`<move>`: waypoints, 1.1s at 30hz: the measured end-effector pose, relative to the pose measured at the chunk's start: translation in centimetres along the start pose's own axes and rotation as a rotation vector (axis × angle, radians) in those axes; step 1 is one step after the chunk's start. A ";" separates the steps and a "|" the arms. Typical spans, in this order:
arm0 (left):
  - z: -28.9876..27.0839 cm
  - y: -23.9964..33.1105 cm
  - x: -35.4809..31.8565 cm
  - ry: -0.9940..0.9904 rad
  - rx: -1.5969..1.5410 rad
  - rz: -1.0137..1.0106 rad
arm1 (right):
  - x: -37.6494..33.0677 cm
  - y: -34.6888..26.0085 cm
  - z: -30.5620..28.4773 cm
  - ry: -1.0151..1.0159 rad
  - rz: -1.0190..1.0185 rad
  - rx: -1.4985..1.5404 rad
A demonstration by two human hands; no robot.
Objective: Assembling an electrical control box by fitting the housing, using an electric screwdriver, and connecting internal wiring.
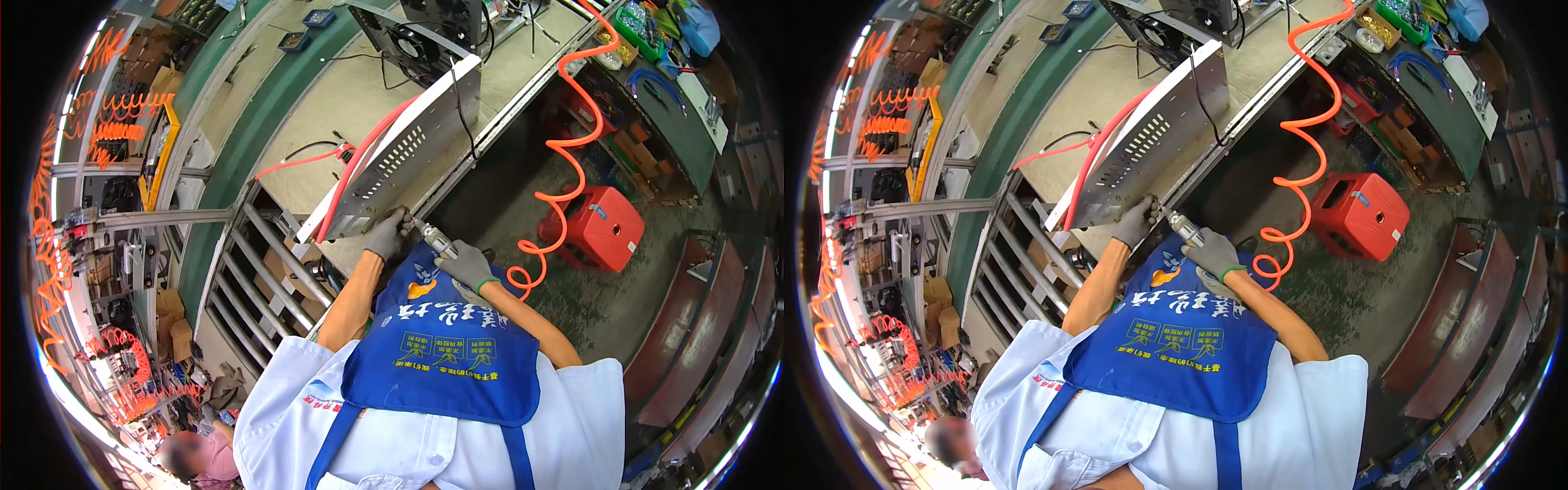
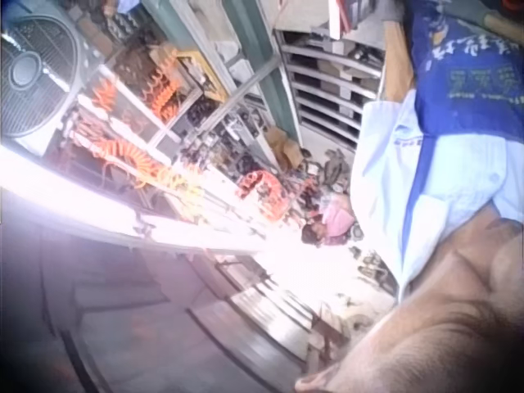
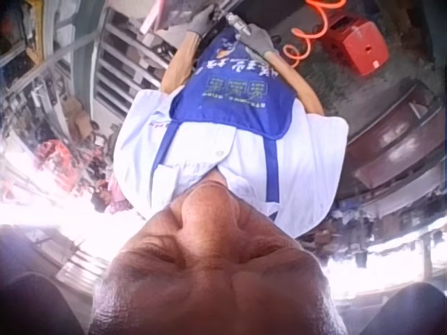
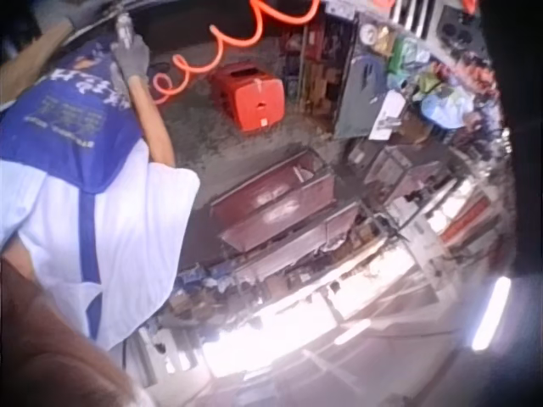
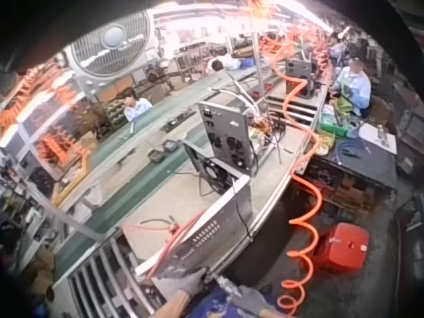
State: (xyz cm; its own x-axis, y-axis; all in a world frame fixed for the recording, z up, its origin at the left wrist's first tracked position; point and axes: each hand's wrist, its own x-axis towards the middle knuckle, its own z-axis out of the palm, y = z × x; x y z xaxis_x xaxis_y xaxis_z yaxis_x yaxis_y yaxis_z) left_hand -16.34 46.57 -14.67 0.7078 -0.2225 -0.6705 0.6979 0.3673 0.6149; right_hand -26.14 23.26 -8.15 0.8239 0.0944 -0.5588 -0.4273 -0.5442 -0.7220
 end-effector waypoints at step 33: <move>-1.2 1.4 4.9 -0.043 -0.414 -0.232 | 5.9 -4.0 0.6 0.007 0.152 -0.022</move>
State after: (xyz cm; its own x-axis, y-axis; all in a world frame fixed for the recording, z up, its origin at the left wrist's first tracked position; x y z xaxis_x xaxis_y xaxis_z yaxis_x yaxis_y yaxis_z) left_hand -12.05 47.07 -17.62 0.5482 -0.3752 -0.7474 0.7421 0.6304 0.2278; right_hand -19.78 26.47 -8.84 0.7530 0.0044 -0.6580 -0.5390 -0.5697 -0.6205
